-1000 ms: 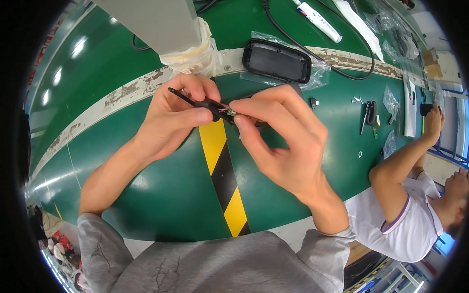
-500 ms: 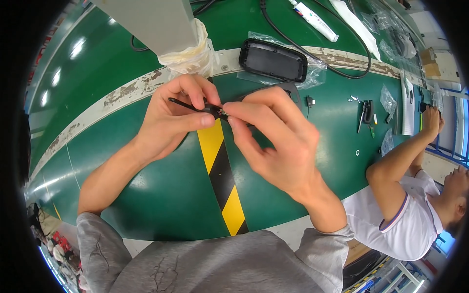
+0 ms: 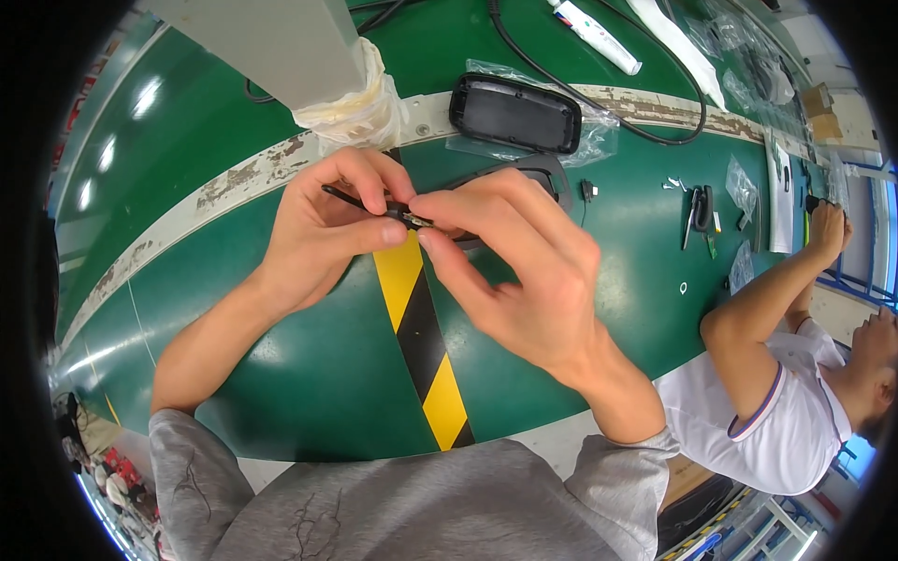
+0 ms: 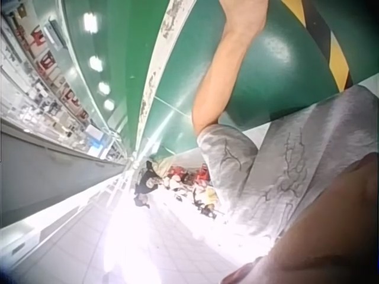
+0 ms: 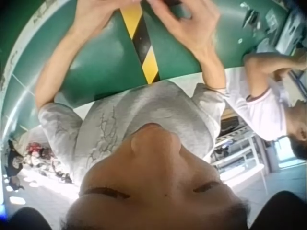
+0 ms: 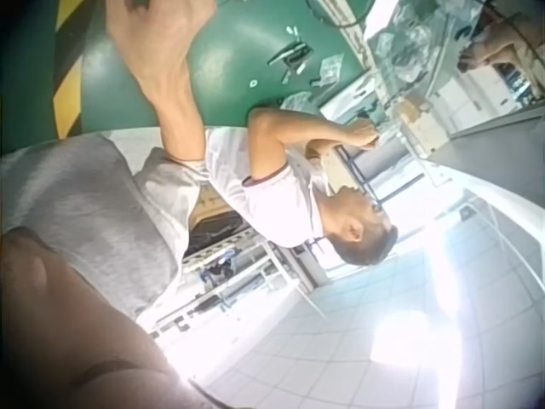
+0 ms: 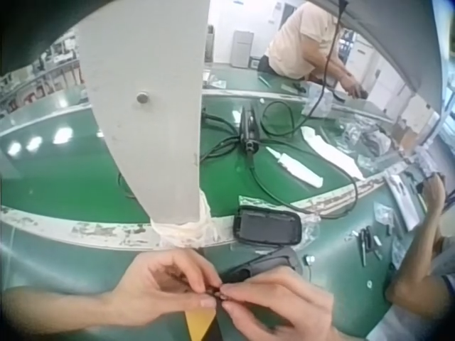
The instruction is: The person assembles small electronic components by hand, inserting a PCB and a battery into a plastic housing unit.
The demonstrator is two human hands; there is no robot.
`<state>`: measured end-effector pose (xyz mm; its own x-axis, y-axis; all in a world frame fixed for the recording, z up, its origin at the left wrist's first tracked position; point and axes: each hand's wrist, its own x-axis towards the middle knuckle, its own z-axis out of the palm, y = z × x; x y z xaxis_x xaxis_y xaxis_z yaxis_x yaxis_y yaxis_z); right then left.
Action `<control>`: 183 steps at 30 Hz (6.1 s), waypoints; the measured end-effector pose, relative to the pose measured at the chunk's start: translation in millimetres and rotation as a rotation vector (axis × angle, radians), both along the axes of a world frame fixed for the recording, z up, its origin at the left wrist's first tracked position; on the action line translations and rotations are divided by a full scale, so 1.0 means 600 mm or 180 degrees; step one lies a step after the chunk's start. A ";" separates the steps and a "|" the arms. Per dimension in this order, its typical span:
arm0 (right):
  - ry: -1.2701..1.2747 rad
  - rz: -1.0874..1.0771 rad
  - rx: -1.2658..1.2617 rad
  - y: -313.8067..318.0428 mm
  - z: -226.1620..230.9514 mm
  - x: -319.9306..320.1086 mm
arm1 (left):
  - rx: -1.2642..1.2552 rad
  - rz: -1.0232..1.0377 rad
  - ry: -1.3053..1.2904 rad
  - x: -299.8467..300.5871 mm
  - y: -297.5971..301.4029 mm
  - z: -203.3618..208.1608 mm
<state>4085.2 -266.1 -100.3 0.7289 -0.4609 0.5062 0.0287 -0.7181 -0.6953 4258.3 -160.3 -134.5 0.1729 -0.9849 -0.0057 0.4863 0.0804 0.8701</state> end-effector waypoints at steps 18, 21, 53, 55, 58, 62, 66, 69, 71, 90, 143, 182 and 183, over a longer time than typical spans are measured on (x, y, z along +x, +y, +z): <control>0.0150 0.0078 0.1122 -0.005 0.007 -0.012 | -0.0001 0.0263 -0.0147 -0.010 0.004 0.001; 0.0198 0.0070 0.1164 -0.003 0.008 -0.013 | -0.0008 0.0325 -0.0181 -0.012 0.006 0.001; 0.0338 0.0260 0.1052 -0.015 0.012 -0.019 | -0.0700 0.0420 -0.1241 -0.017 0.008 -0.004; 0.0317 0.0215 0.0897 -0.011 0.012 -0.018 | -0.0743 0.0446 -0.1122 -0.017 0.009 -0.007; 0.0302 0.0176 0.0607 -0.009 0.015 -0.017 | -0.0911 0.0384 -0.0985 -0.016 0.007 -0.009; 0.0259 0.0160 0.0342 -0.007 0.010 -0.019 | -0.0934 0.0334 -0.0824 -0.018 0.004 -0.010; 0.0275 0.0139 0.0392 -0.006 0.013 -0.020 | -0.0815 0.0246 -0.0654 -0.014 0.004 -0.012; 0.0032 0.0284 0.0279 -0.012 0.011 -0.017 | -0.0552 0.0164 -0.0161 -0.009 0.007 -0.010; -0.0119 0.0354 0.0426 -0.013 0.010 -0.018 | -0.0384 0.0109 0.0203 -0.009 0.007 -0.012; -0.0409 0.0668 0.0280 0.009 0.246 0.008 | -0.1582 0.0115 0.0175 0.002 0.019 0.199; -0.0809 0.0859 0.2468 0.057 0.273 0.005 | -0.1085 -0.0572 0.2155 -0.002 0.060 0.256; -0.0812 0.1067 0.4111 0.247 -0.047 -0.352 | 0.0240 -0.1236 0.2560 0.044 0.181 -0.012; -0.1057 0.0850 0.4104 0.255 -0.059 -0.293 | 0.0230 -0.1226 0.2499 0.043 0.184 -0.013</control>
<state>3909.6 -113.2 -135.7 0.7988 -0.6015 -0.0064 0.3599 0.4864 -0.7962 4284.2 -49.7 -142.1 -0.2516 -0.9666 -0.0480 0.9286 -0.2551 0.2694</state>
